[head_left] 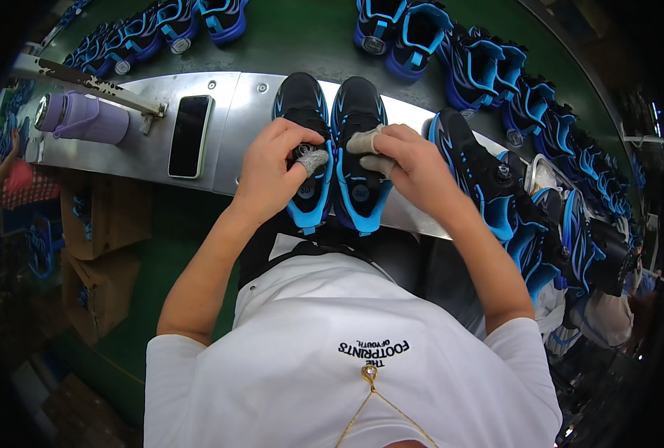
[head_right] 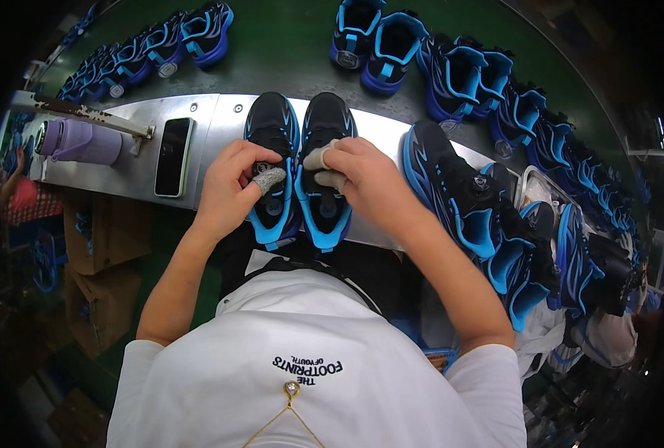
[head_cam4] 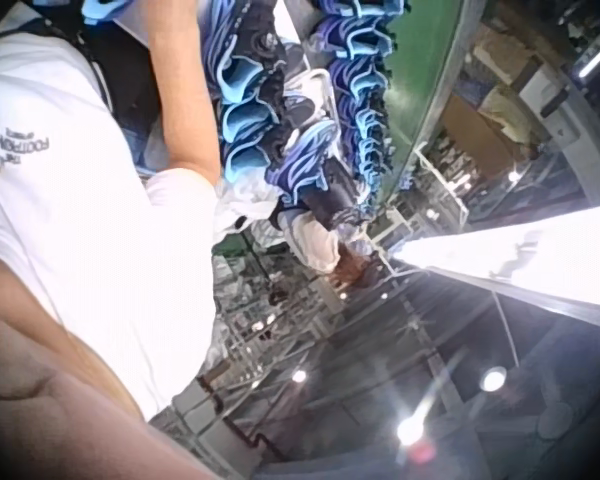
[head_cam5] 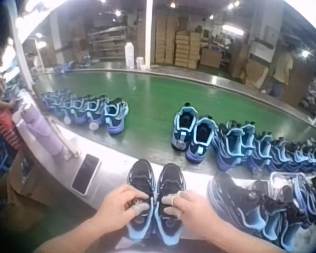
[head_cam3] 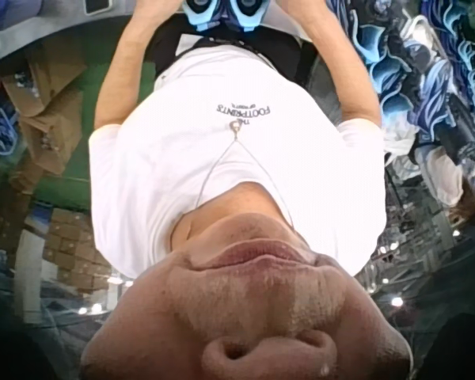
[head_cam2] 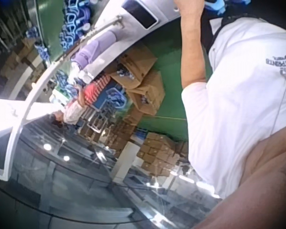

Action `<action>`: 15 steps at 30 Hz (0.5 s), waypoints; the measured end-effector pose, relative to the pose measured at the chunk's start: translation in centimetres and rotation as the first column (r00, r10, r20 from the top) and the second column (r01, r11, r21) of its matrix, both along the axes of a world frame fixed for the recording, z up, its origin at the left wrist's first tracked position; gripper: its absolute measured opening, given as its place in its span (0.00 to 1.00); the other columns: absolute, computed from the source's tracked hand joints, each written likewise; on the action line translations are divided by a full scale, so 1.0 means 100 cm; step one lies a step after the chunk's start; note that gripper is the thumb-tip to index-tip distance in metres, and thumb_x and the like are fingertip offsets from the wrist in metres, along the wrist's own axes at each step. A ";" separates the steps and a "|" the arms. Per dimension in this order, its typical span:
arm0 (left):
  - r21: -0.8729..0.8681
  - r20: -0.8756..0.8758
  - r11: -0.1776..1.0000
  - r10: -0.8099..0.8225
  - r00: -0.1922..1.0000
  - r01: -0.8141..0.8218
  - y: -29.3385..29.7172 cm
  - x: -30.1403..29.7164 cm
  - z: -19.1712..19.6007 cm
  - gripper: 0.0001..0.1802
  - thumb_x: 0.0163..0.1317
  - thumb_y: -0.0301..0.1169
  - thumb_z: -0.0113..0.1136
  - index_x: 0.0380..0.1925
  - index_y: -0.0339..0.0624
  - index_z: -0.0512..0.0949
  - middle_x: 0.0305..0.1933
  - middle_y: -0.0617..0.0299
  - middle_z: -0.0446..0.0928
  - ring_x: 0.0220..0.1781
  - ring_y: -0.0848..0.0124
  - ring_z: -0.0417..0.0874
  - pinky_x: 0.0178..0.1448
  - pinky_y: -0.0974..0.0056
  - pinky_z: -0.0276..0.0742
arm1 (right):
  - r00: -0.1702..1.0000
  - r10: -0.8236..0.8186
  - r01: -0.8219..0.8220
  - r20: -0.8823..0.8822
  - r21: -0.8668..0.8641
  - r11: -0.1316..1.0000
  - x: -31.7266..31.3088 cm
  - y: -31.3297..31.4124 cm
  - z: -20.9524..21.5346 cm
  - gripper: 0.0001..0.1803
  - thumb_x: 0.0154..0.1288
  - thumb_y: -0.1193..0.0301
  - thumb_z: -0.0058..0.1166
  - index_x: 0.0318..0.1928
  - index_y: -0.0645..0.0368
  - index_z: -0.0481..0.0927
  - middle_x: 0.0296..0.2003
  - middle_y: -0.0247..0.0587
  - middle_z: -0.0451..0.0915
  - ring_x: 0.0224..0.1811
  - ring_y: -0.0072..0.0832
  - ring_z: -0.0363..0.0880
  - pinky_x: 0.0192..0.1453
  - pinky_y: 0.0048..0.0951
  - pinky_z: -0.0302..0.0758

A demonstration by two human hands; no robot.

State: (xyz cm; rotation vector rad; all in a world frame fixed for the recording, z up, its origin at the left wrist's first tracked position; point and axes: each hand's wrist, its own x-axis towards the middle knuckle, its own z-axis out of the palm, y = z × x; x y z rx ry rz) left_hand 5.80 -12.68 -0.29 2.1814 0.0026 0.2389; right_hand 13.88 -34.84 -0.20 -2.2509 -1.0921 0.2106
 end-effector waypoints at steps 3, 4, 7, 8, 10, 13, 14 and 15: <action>-0.014 -0.038 1.000 0.025 0.999 -0.025 -0.002 -0.008 0.002 0.19 0.50 0.18 0.61 0.45 0.41 0.81 0.36 0.65 0.72 0.32 0.74 0.70 0.37 0.70 0.68 | 0.983 0.019 0.023 -0.180 0.230 0.973 0.004 0.003 0.014 0.23 0.56 0.76 0.62 0.55 0.50 0.81 0.40 0.40 0.78 0.45 0.40 0.74 0.53 0.36 0.72; 0.013 -0.024 0.998 0.067 0.997 -0.067 -0.004 -0.007 0.001 0.21 0.50 0.18 0.61 0.47 0.41 0.80 0.36 0.65 0.71 0.32 0.74 0.69 0.38 0.70 0.68 | 0.984 0.036 0.001 -0.177 0.208 0.978 0.005 0.003 0.017 0.21 0.56 0.73 0.63 0.53 0.50 0.82 0.38 0.38 0.78 0.45 0.38 0.73 0.53 0.36 0.72; -0.028 -0.080 0.999 0.018 0.997 -0.021 0.007 -0.005 0.003 0.24 0.49 0.18 0.61 0.50 0.41 0.79 0.36 0.64 0.71 0.33 0.74 0.69 0.38 0.70 0.68 | 0.974 0.129 -0.105 -0.185 0.131 0.986 0.008 0.000 0.017 0.25 0.56 0.76 0.64 0.57 0.51 0.81 0.42 0.40 0.81 0.47 0.33 0.76 0.51 0.31 0.74; -0.100 -0.141 0.993 -0.077 0.987 0.064 0.012 -0.003 0.003 0.25 0.48 0.18 0.61 0.51 0.41 0.78 0.36 0.64 0.70 0.33 0.73 0.69 0.39 0.70 0.68 | 0.975 0.125 -0.101 -0.185 0.132 0.986 0.008 0.000 0.017 0.25 0.56 0.76 0.64 0.57 0.51 0.81 0.42 0.40 0.81 0.47 0.33 0.76 0.51 0.31 0.74; -0.098 -0.095 0.994 -0.063 0.993 0.054 0.008 -0.005 0.004 0.25 0.48 0.17 0.60 0.50 0.41 0.79 0.36 0.64 0.70 0.33 0.73 0.69 0.39 0.70 0.68 | 0.998 0.019 -0.015 -0.062 0.074 0.997 0.004 0.002 0.016 0.25 0.55 0.75 0.65 0.56 0.51 0.82 0.40 0.39 0.80 0.44 0.31 0.76 0.48 0.29 0.74; -0.009 0.000 0.999 0.040 0.999 -0.040 -0.004 -0.008 0.010 0.24 0.48 0.17 0.60 0.50 0.41 0.79 0.36 0.65 0.71 0.34 0.74 0.68 0.40 0.71 0.67 | 0.970 -0.002 0.048 -0.244 0.181 0.982 0.009 0.000 0.017 0.22 0.55 0.74 0.66 0.53 0.52 0.83 0.38 0.38 0.79 0.40 0.29 0.75 0.45 0.28 0.73; -0.015 -0.046 1.000 0.017 0.999 -0.018 -0.003 -0.007 0.008 0.25 0.49 0.17 0.60 0.50 0.41 0.79 0.36 0.65 0.70 0.35 0.74 0.68 0.40 0.71 0.67 | 0.957 0.068 -0.004 -0.283 0.219 0.976 0.011 -0.003 0.013 0.22 0.55 0.74 0.66 0.54 0.52 0.83 0.38 0.37 0.79 0.39 0.28 0.75 0.44 0.28 0.73; -0.021 -0.091 1.000 -0.007 0.996 0.005 0.000 -0.005 0.006 0.25 0.49 0.18 0.61 0.51 0.41 0.79 0.36 0.65 0.70 0.35 0.74 0.68 0.41 0.71 0.67 | 0.938 0.138 -0.054 -0.319 0.259 0.964 0.011 -0.005 0.011 0.23 0.55 0.73 0.66 0.54 0.53 0.83 0.38 0.36 0.78 0.38 0.26 0.74 0.44 0.28 0.72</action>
